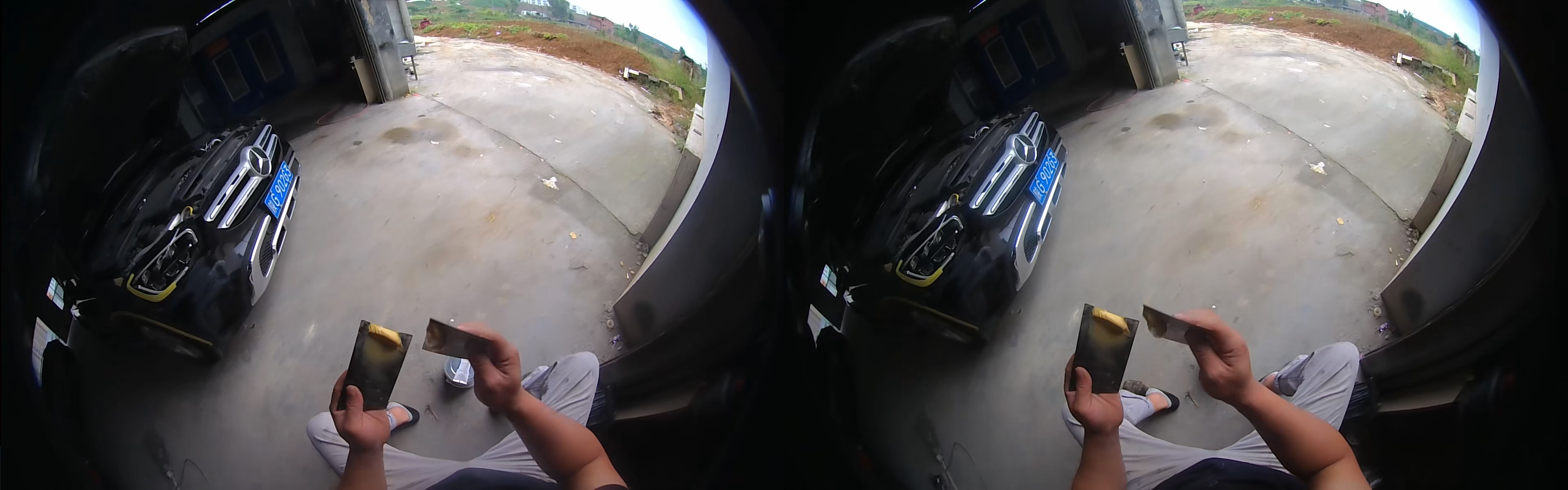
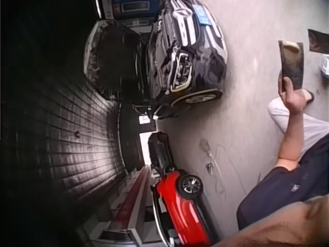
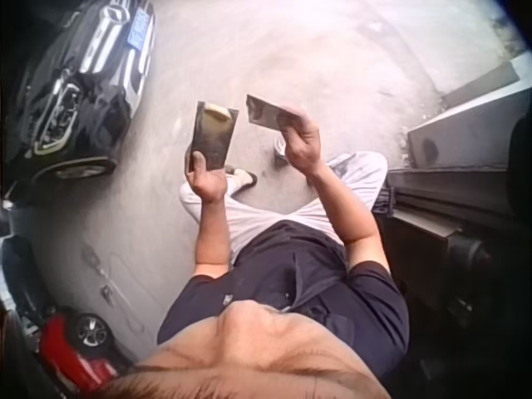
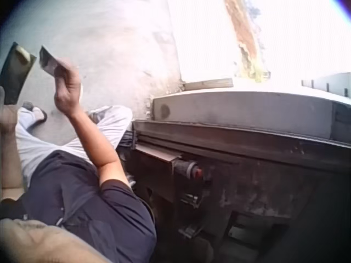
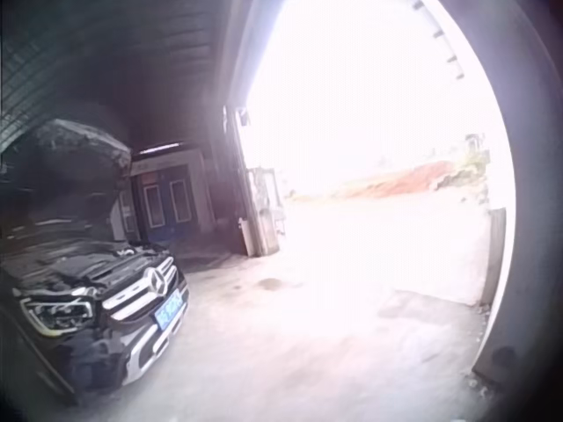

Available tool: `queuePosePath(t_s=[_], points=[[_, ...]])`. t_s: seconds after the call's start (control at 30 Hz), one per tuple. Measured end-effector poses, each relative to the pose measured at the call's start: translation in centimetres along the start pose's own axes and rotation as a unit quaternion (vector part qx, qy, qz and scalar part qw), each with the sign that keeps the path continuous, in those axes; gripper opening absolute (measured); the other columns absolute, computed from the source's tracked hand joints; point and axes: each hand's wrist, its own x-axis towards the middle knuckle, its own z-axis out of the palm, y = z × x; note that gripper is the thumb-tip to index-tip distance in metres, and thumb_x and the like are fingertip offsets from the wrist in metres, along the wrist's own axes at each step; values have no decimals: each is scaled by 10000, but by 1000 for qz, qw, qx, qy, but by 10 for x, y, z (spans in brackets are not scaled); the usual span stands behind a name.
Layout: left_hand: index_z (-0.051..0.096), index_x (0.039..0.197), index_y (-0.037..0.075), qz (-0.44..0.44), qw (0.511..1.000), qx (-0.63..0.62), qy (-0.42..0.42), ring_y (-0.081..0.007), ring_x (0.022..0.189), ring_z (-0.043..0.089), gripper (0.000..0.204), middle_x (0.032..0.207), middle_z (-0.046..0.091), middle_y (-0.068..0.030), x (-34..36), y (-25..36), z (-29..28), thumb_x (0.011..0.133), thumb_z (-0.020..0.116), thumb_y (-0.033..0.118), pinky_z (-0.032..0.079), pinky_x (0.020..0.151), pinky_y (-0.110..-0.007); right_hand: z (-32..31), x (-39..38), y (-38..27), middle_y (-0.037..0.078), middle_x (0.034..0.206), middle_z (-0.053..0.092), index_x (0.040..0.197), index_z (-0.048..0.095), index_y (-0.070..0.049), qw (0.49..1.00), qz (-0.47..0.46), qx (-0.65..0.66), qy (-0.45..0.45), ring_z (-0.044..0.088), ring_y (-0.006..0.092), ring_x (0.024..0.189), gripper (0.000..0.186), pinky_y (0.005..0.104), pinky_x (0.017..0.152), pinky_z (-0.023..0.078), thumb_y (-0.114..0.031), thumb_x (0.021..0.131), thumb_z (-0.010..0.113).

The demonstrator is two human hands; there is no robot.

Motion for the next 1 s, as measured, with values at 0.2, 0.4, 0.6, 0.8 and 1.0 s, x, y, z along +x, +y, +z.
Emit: queuePosePath(t_s=[0.2, 0.4, 0.6, 0.8, 1.0], points=[[503, 1269, -41, -120, 984, -129, -6, -300, 1166, 570, 384, 1266, 584, -171, -1, -7, 2, 980, 502, 211, 436, 1017, -439, 10, 12, -14, 149, 1135, 619, 1208, 601, -31, 979, -1, -158, -125, 621, 243, 994, 332, 306, 859, 484, 75, 904, 520], [600, 1158, -73, 74, 989, 126, 13, -247, 1033, 605, 307, 1108, 646, -176, -5, -22, -7, 958, 537, 152, 420, 979, -364, 5, 11, -16, 183, 1140, 607, 1202, 615, -41, 976, -34, -194, -93, 626, 313, 1012, 402, 335, 853, 506, 105, 833, 554], [550, 1198, -86, 119, 986, 113, 5, -290, 1058, 603, 337, 1149, 619, -214, 10, -8, 5, 962, 536, 154, 458, 960, -413, 11, -21, 7, 176, 1121, 617, 1210, 594, -37, 959, 7, -217, -183, 630, 310, 995, 395, 370, 831, 512, 91, 839, 553], [525, 1235, -69, 125, 973, 189, -49, -291, 1093, 592, 351, 1189, 604, -202, -10, -28, -12, 973, 513, 164, 444, 984, -403, 25, 3, -7, 164, 1038, 624, 1150, 602, -32, 980, -38, -183, -63, 632, 297, 885, 345, 326, 769, 511, 117, 845, 539], [511, 1233, -77, 68, 992, 108, -4, -274, 1071, 595, 365, 1169, 607, -179, 6, -5, 7, 987, 483, 191, 449, 973, -387, 11, -26, 11, 157, 1065, 624, 1160, 594, -32, 970, 2, -206, -132, 638, 278, 943, 269, 332, 812, 510, 17, 905, 524]])
